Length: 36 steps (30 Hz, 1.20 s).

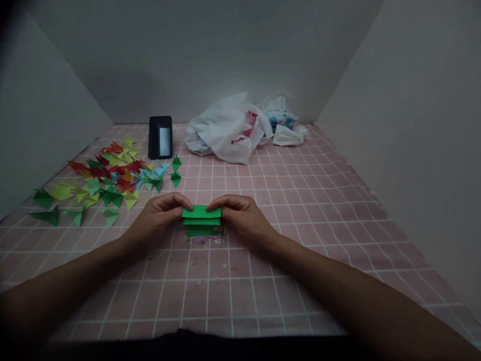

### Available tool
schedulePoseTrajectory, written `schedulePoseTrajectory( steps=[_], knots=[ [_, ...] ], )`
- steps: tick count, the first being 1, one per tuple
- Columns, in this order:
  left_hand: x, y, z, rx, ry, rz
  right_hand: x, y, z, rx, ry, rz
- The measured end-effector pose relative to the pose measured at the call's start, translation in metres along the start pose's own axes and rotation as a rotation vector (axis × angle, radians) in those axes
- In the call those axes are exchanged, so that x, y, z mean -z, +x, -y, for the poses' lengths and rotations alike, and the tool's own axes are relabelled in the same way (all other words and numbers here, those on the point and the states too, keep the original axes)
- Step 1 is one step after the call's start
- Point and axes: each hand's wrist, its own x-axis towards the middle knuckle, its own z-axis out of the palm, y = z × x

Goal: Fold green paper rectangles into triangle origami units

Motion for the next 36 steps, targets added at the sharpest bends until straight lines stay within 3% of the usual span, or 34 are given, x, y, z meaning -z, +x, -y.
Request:
schedulePoseTrajectory(
  steps=[13,21,26,36],
  knots=[
    [0.0063,0.0037,0.0027,-0.132,0.099,-0.010,0.0050,-0.0018,0.0009,0.090,-0.142,0.088],
    [0.0034,0.0005,-0.0011,-0.019,0.090,-0.020,0.0068,-0.0007,0.0025,0.146,-0.272,0.119],
    [-0.0015,-0.0021,-0.0049,0.054,0.046,-0.026,0.0092,0.0002,0.0026,0.283,-0.444,0.141],
    [-0.0026,-0.0037,-0.0008,0.135,0.192,0.119,0.0075,-0.0012,-0.0026,0.554,-0.672,0.311]
  ],
)
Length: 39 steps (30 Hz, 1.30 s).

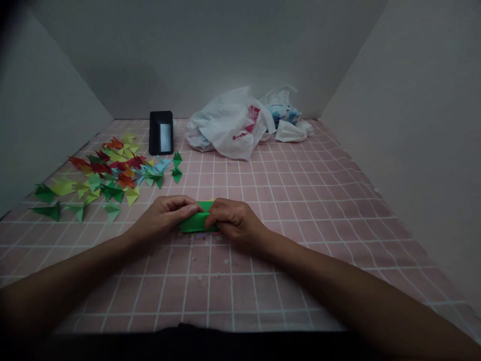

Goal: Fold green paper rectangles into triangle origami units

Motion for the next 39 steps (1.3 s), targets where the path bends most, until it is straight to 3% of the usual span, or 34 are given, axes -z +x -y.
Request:
schedulePoseTrajectory(
  steps=[3,9,18,24,27,30,34,36,39],
  knots=[
    [-0.001,-0.001,0.000,0.016,0.027,0.002,-0.001,0.000,0.002,-0.017,0.003,-0.011],
    [-0.002,-0.002,-0.001,0.008,-0.002,0.027,-0.004,0.000,0.008,-0.217,0.087,-0.074],
    [-0.004,-0.003,-0.003,-0.005,0.045,0.024,-0.007,0.001,0.009,-0.283,0.197,-0.111],
    [-0.004,-0.003,-0.005,-0.019,0.059,-0.007,-0.005,0.003,0.007,-0.297,0.332,-0.034],
    [-0.004,-0.003,-0.003,0.013,0.015,0.016,-0.005,0.003,0.007,-0.379,0.426,-0.015],
    [-0.006,-0.003,-0.003,0.062,-0.066,0.025,-0.006,0.003,0.005,-0.437,0.573,-0.116],
    [-0.008,-0.004,-0.006,-0.008,-0.159,-0.139,-0.007,0.004,0.005,-0.473,0.637,-0.234],
    [-0.009,-0.004,-0.008,-0.041,-0.198,-0.189,-0.007,0.004,0.008,-0.527,0.594,-0.171],
    [-0.012,-0.005,-0.008,-0.057,-0.183,-0.166,-0.009,0.005,0.013,-0.537,0.535,-0.046]
  ],
)
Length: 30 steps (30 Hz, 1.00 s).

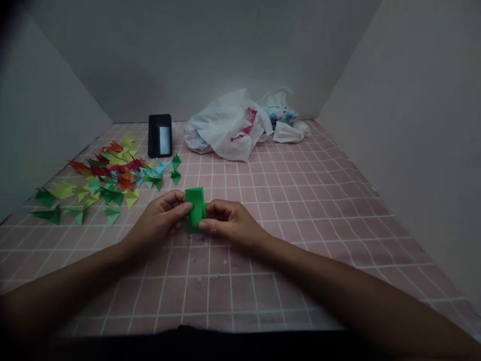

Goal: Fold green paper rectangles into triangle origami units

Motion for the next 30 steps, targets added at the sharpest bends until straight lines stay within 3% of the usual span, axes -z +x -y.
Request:
schedulePoseTrajectory(
  steps=[6,11,13,17,23,30],
  knots=[
    [0.000,-0.002,0.008,-0.020,0.094,0.128,-0.002,-0.003,0.003,0.023,-0.146,-0.093],
    [0.004,0.003,0.011,-0.230,0.151,-0.025,0.001,-0.004,0.006,0.073,-0.305,-0.114],
    [0.006,0.004,0.010,-0.281,0.195,-0.025,0.002,-0.004,0.005,0.096,-0.349,-0.115],
    [0.007,0.003,0.006,-0.248,0.226,0.024,0.003,-0.003,0.001,0.091,-0.314,-0.105],
    [0.007,0.003,0.008,-0.243,0.170,-0.060,0.005,-0.002,-0.004,0.190,-0.095,-0.106],
    [0.008,0.002,0.007,-0.311,0.222,-0.107,0.007,-0.003,-0.001,0.302,-0.306,-0.101]
  ],
)
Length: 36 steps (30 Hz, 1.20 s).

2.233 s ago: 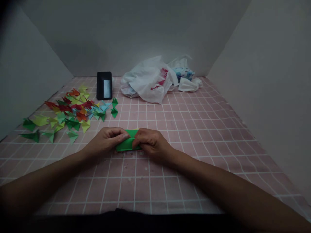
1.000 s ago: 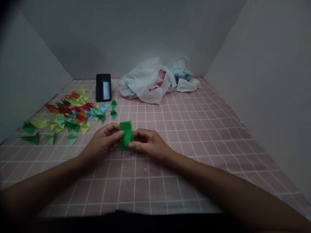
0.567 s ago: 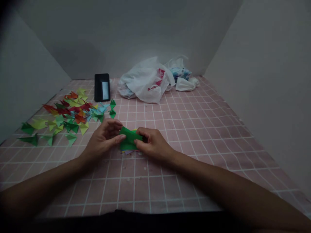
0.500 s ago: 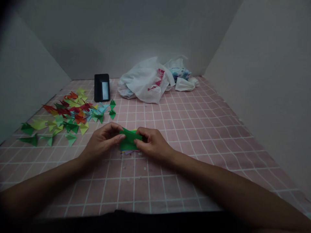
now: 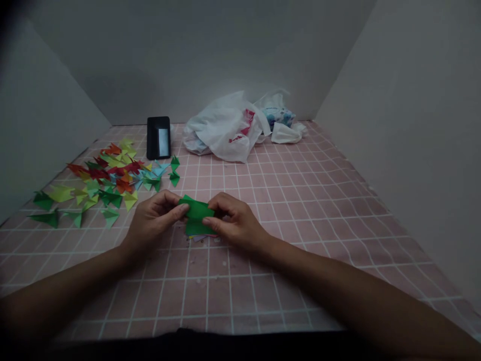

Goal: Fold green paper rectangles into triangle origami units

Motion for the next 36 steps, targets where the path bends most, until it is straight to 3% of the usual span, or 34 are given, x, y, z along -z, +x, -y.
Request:
schedulePoseTrajectory(
  steps=[4,18,23,36],
  knots=[
    [-0.0011,-0.0022,-0.0006,-0.018,0.037,-0.011,-0.0001,0.0003,0.0008,0.022,-0.035,-0.065],
    [-0.0019,-0.0050,-0.0061,-0.106,0.103,-0.070,-0.0040,-0.0035,0.0061,-0.146,0.105,-0.095],
    [-0.0022,-0.0059,-0.0072,-0.154,0.119,-0.074,-0.0052,-0.0036,0.0085,-0.141,0.091,-0.105],
    [-0.0030,-0.0063,-0.0063,-0.114,0.064,-0.097,-0.0075,-0.0041,0.0065,-0.117,-0.008,-0.155]
  ],
)
